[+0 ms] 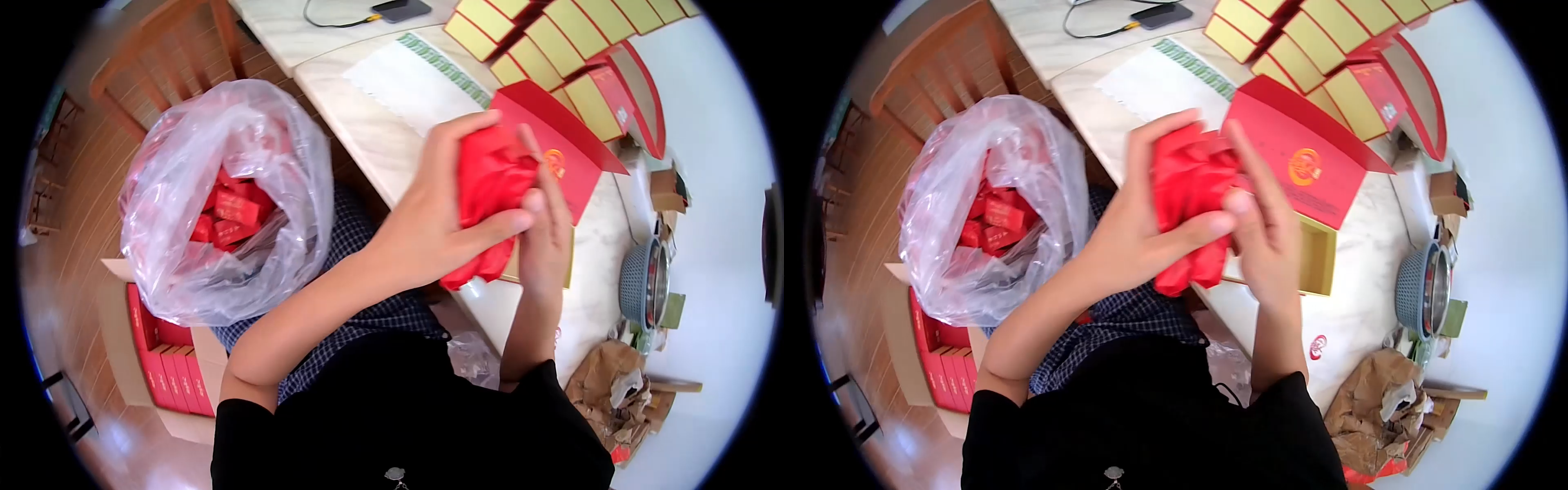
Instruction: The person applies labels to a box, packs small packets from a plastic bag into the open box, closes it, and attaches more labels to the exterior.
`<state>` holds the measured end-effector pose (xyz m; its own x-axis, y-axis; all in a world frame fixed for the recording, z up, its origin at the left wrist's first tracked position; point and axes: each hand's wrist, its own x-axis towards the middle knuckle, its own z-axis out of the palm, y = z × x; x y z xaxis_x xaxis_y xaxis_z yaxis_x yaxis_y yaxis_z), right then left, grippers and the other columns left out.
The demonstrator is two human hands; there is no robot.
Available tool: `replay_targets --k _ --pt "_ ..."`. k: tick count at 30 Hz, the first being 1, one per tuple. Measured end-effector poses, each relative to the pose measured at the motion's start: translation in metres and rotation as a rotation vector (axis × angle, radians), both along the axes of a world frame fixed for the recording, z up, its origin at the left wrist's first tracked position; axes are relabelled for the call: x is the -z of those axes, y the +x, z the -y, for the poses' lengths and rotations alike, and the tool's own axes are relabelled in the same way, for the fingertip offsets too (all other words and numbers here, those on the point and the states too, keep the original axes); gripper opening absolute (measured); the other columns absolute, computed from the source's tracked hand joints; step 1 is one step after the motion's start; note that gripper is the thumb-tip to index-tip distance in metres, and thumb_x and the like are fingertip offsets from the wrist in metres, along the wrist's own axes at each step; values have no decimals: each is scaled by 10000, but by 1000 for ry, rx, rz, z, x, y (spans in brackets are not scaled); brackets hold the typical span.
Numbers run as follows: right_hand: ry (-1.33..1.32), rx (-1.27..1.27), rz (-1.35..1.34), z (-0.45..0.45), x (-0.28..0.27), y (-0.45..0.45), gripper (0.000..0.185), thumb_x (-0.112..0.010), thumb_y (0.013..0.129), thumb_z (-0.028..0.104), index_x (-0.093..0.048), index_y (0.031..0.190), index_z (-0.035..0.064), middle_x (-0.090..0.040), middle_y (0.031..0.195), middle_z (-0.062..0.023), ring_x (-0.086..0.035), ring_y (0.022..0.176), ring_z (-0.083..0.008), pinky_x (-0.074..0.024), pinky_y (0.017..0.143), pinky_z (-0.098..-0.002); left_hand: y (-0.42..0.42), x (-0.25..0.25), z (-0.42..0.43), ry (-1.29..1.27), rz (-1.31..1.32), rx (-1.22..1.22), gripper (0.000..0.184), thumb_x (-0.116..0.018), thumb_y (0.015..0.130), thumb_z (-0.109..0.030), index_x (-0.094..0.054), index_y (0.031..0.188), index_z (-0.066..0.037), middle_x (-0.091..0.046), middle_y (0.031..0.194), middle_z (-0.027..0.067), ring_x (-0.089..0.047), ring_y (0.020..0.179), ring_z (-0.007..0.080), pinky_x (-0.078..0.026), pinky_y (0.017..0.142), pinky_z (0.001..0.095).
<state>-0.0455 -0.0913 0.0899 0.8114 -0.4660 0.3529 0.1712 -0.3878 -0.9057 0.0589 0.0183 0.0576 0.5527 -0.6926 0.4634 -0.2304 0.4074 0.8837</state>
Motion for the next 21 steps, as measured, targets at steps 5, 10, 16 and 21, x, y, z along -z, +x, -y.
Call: replay_targets --k 5,10,16,21 --pt "58 166 -14 41 1 -30 452 -407 1023 176 -390 1419 -42 -424 1467 -127 -433 1313 -204 -326 1090 -327 -22 -4 63 34 38 45 751 -676 888 -339 -239 1404 -12 -445 1265 214 -492 1204 312 -412 1007 381" --pt "162 96 -187 52 43 -41 442 -416 1027 220 -432 1410 0 -461 1436 -121 -410 1333 -207 -286 1115 -329 -30 31 59 311 370 -230 579 -594 914 -337 -378 1298 39 -427 1262 247 -421 1201 395 -334 1048 443" --pt "120 54 -268 52 61 -38 314 -507 978 168 -573 1223 -16 -629 1181 -128 -575 1100 -191 -424 962 -304 -23 42 41 454 364 -221 378 -587 907 -323 -535 1058 19 -533 1048 188 -471 995 358 -377 895 439" --pt "192 41 -241 55 69 -42 332 -577 953 228 -589 1173 -20 -639 1068 -125 -613 938 -155 -505 754 -276 -21 37 39 492 307 -160 245 -605 901 -249 -590 964 -12 -540 932 144 -479 916 319 -388 832 395"
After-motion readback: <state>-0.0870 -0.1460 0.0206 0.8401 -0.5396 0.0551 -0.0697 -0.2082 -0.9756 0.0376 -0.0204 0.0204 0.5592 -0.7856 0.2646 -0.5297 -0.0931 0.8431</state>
